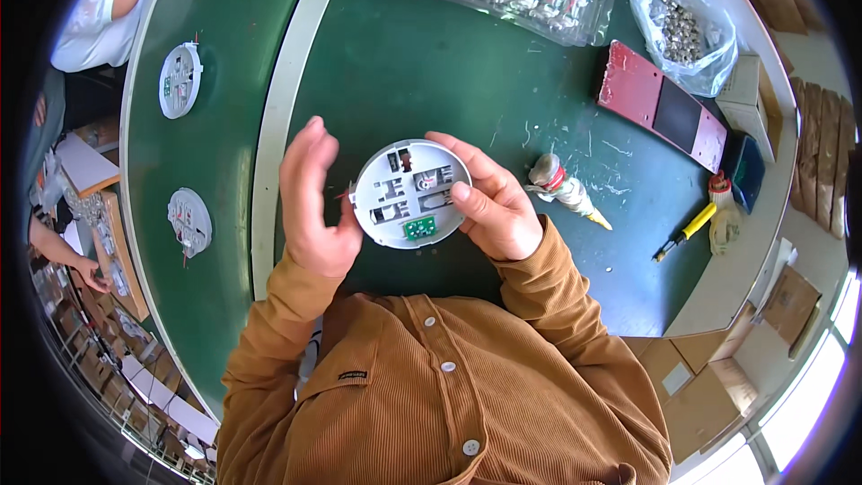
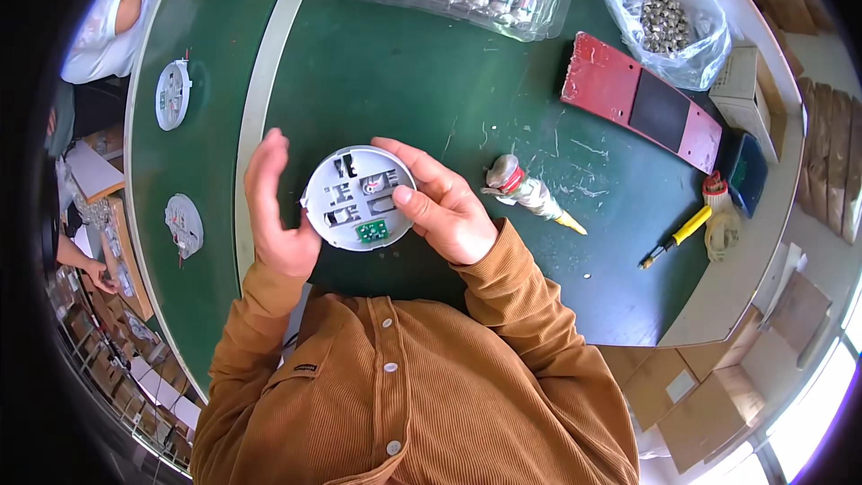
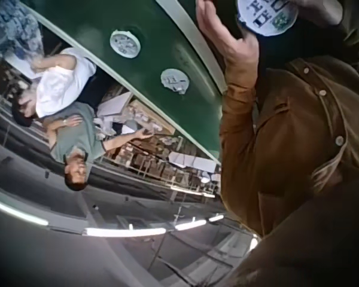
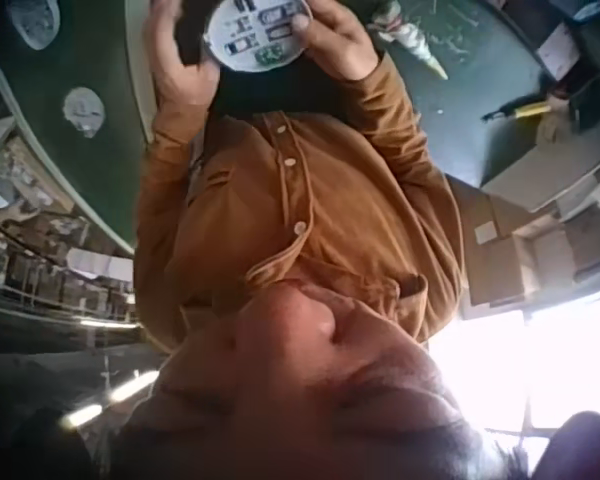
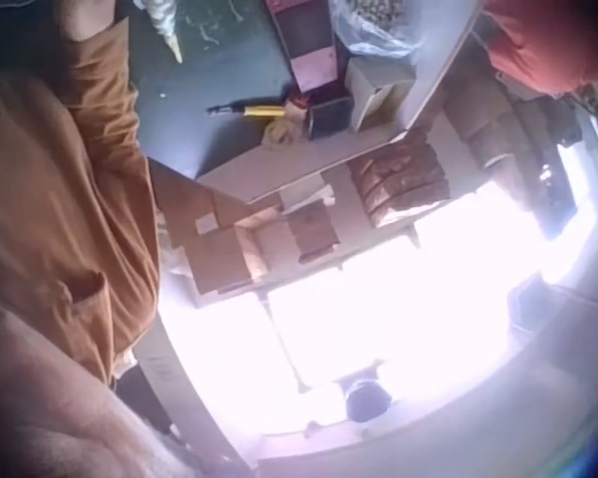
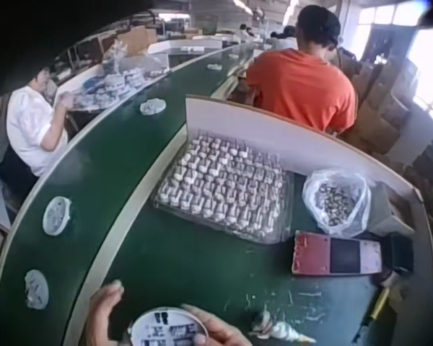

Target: Assembling components onto a circular electronic module at a factory workstation.

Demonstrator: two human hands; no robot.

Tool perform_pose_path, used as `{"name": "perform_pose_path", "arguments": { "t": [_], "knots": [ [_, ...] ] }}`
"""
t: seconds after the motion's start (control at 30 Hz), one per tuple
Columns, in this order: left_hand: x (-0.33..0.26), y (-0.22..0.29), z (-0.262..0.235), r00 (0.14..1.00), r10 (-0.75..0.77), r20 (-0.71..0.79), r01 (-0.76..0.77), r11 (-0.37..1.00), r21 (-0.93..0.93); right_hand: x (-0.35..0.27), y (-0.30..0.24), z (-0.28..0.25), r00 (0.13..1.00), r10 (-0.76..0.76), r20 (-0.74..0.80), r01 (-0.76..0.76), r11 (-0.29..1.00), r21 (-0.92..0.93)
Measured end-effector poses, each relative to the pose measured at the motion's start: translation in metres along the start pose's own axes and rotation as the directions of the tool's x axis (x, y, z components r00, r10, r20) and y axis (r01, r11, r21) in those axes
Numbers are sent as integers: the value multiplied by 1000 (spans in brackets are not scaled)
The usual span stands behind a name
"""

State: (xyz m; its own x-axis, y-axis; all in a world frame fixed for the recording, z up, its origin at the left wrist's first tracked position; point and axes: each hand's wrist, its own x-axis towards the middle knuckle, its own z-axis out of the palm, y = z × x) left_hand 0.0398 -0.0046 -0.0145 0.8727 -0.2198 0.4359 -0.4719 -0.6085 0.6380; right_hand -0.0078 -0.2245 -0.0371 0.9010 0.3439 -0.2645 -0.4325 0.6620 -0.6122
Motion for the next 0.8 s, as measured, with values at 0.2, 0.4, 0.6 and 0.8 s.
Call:
{"name": "perform_pose_path", "arguments": {
  "t": [0.2,0.4,0.6,0.8],
  "knots": [
    [-19,34,-3,692,-661,290,443,73,-893,5,-1,4,999,45,-26,-43,994,101],
    [-39,16,3,743,-633,216,588,463,-664,6,-2,0,997,71,-19,-67,984,163],
    [-40,17,6,750,-633,190,568,471,-675,6,-3,4,996,64,-66,-55,990,132],
    [-40,16,8,752,-635,175,568,490,-661,8,-4,3,995,67,-67,-58,989,137]
  ]
}}
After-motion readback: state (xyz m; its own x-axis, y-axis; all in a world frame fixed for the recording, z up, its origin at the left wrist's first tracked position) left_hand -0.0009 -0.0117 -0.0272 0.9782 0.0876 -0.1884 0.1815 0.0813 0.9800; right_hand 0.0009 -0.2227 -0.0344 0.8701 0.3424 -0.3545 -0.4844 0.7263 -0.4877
